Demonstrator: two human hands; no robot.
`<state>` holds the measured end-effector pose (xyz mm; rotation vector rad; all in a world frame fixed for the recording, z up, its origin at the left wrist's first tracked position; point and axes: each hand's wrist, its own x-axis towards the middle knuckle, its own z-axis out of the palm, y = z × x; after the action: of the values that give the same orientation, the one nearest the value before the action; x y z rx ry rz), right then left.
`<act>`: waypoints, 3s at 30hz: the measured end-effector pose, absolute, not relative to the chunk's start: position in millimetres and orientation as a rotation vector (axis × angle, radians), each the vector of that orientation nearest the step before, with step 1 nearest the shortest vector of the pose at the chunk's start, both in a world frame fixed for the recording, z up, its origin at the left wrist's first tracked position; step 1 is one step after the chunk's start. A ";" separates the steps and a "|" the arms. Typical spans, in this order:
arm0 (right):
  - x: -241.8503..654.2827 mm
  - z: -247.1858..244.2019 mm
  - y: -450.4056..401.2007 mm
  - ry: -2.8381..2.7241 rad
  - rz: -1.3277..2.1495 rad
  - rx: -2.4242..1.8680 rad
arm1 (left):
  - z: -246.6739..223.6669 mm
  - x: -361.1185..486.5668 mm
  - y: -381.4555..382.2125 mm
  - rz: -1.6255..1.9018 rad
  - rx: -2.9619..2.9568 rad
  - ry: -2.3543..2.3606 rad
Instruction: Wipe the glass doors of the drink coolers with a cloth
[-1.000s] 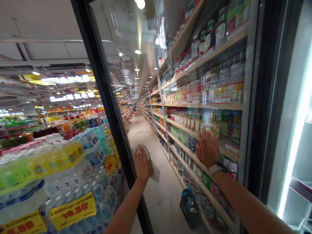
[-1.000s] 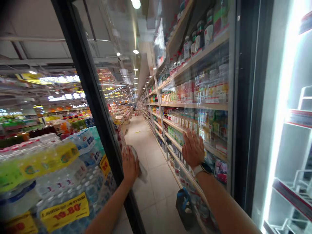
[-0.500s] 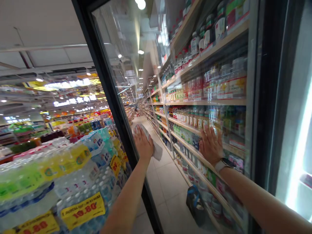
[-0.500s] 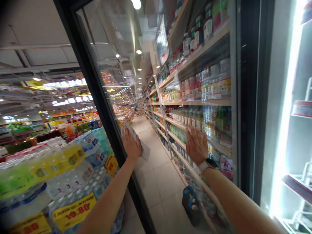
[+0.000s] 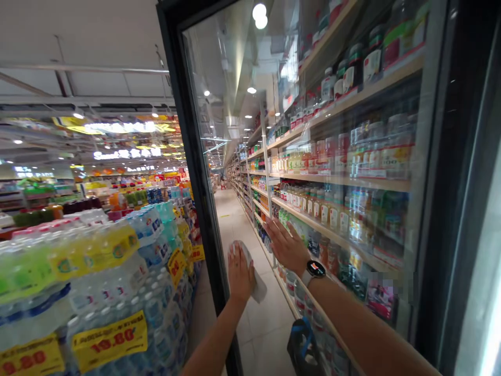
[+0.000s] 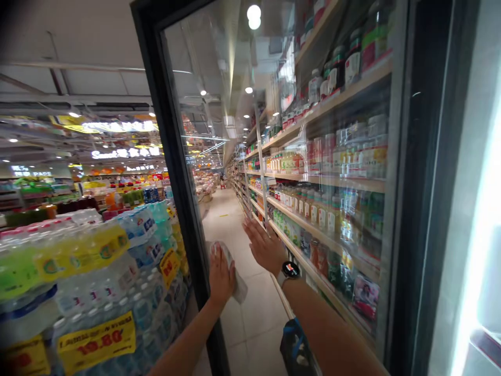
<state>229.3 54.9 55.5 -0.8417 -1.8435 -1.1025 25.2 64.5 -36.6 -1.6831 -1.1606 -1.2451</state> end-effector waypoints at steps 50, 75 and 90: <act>225.7 55.4 46.8 -1.802 -1.223 -0.915 | 5.2 39.2 63.9 -1.251 -1.721 -1.061; 229.2 57.9 37.8 -1.803 -1.223 -0.910 | 34.4 47.0 52.7 -0.975 -1.863 -0.918; 228.6 52.5 43.5 -1.848 -1.166 -0.939 | -40.1 45.4 52.4 -1.052 -1.810 -0.975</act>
<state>228.6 43.5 52.5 -0.9391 -1.8476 -1.1656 45.4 52.4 -40.1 -1.8097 -0.9750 -1.0524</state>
